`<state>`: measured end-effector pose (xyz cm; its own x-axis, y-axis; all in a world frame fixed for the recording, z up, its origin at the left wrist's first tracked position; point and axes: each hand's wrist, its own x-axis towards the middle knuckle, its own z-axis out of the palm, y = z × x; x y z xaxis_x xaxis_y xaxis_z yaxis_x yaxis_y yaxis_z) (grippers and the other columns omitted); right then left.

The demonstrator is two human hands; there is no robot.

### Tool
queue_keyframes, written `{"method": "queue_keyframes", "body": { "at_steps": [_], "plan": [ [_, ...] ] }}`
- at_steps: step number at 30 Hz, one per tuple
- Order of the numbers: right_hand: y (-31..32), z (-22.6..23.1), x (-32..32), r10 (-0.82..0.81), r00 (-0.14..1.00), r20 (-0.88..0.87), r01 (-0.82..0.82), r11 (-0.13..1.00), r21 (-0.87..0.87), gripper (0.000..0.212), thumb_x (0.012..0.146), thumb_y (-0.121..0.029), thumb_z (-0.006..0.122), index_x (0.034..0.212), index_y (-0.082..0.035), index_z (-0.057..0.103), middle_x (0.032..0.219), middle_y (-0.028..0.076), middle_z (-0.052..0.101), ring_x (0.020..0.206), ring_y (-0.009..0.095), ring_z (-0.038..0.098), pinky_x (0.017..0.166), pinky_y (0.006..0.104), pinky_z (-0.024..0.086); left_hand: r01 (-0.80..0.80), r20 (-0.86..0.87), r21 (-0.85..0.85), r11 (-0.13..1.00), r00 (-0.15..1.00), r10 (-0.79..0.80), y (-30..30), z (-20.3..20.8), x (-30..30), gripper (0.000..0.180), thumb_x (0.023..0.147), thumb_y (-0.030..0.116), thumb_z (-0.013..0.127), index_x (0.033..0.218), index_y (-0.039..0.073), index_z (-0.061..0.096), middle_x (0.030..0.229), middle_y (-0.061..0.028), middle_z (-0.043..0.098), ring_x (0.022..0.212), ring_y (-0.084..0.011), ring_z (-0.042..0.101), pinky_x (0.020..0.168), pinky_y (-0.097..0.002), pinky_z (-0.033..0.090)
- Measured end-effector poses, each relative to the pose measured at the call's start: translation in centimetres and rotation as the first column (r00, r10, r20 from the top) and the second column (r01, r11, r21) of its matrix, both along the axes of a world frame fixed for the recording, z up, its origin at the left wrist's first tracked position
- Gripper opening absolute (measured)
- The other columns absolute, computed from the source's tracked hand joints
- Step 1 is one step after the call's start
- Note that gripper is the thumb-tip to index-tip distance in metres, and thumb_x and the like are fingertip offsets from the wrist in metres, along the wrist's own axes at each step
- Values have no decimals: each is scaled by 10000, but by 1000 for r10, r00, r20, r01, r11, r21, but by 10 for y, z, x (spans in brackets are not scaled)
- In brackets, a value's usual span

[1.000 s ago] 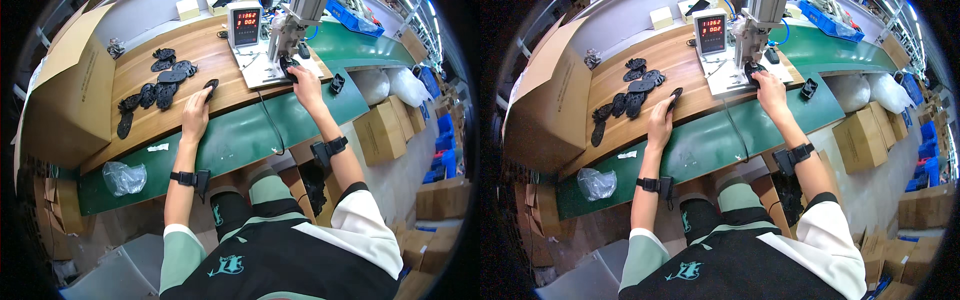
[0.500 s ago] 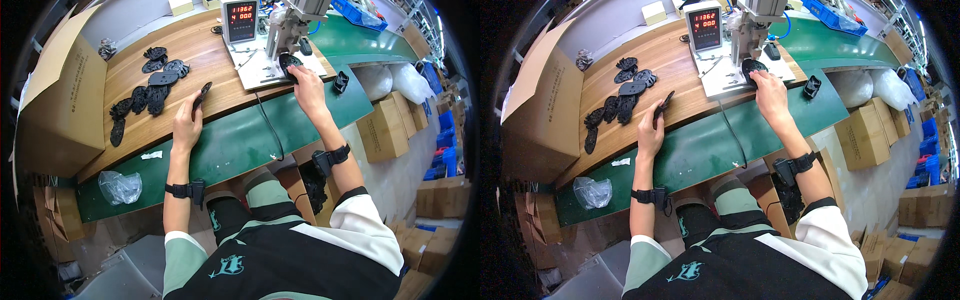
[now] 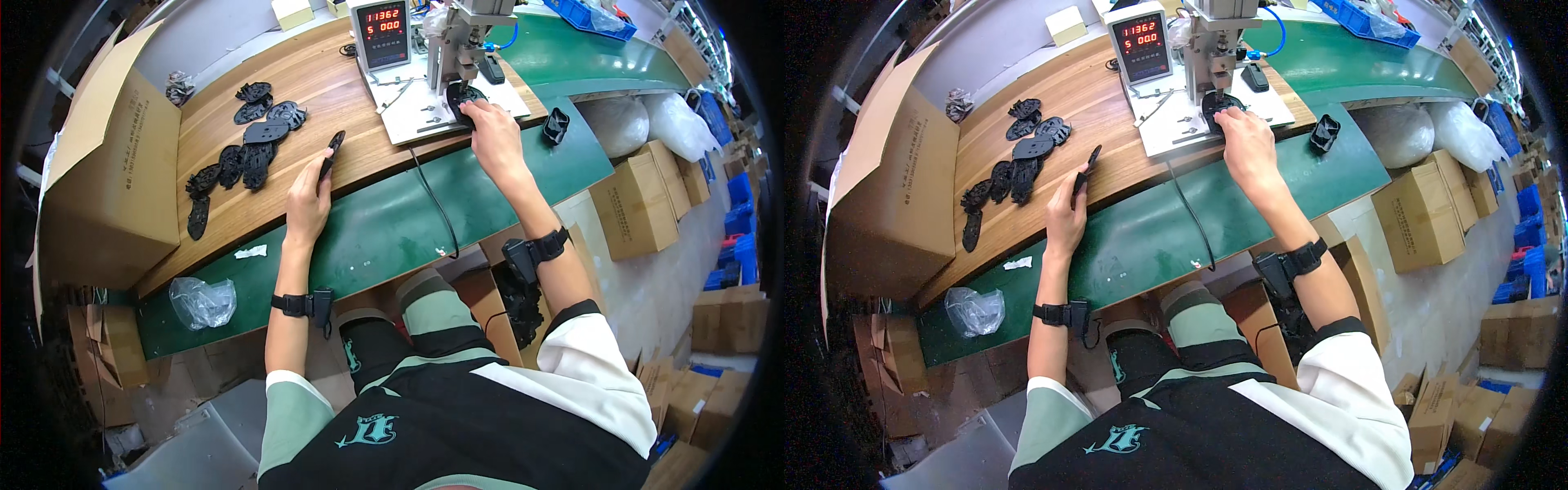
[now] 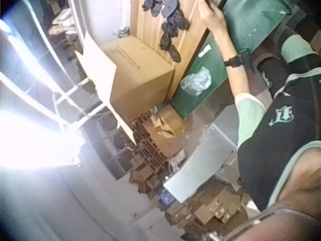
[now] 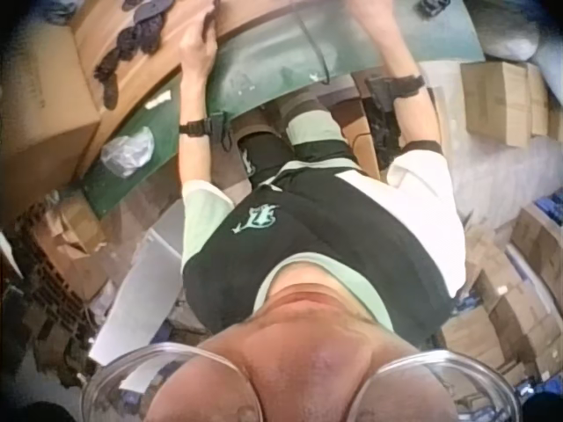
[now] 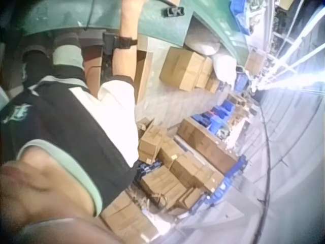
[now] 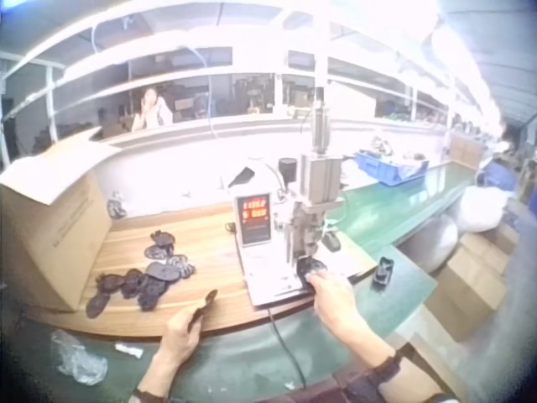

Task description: Use a pneumatic press machine to install components into plastic housings.

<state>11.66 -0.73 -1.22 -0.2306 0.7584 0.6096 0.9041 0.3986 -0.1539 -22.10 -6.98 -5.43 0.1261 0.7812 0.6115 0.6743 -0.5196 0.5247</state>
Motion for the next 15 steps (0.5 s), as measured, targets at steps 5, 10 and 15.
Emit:
{"method": "queue_keyframes", "body": {
  "at_steps": [5,10,15],
  "plan": [
    [6,15,10,11,1000,21,-7,989,-147,340,781,41,602,1081,-60,724,1045,120,693,1015,336,666,891,453,538,150,-261,199,969,960,-95,11,41,76,455,847,-45,622,1293,49,625,1290,-182,667,1200,-349,645,1052,-446,513],
    [-26,28,45,-54,923,-380,19,995,-95,319,861,-26,609,1156,-76,720,1109,135,711,1061,353,659,910,434,522,240,-511,211,948,853,-103,33,50,161,472,892,75,573,1364,77,585,1307,-253,642,1246,-367,621,1100,-468,464],
    [-151,1,64,-57,796,-603,154,982,110,347,835,116,587,1145,-5,683,1136,163,695,1113,331,663,995,399,498,188,-621,199,962,783,-25,61,49,202,462,914,65,568,1375,73,552,1341,-266,609,1288,-389,582,1117,-473,444]
  ]
}}
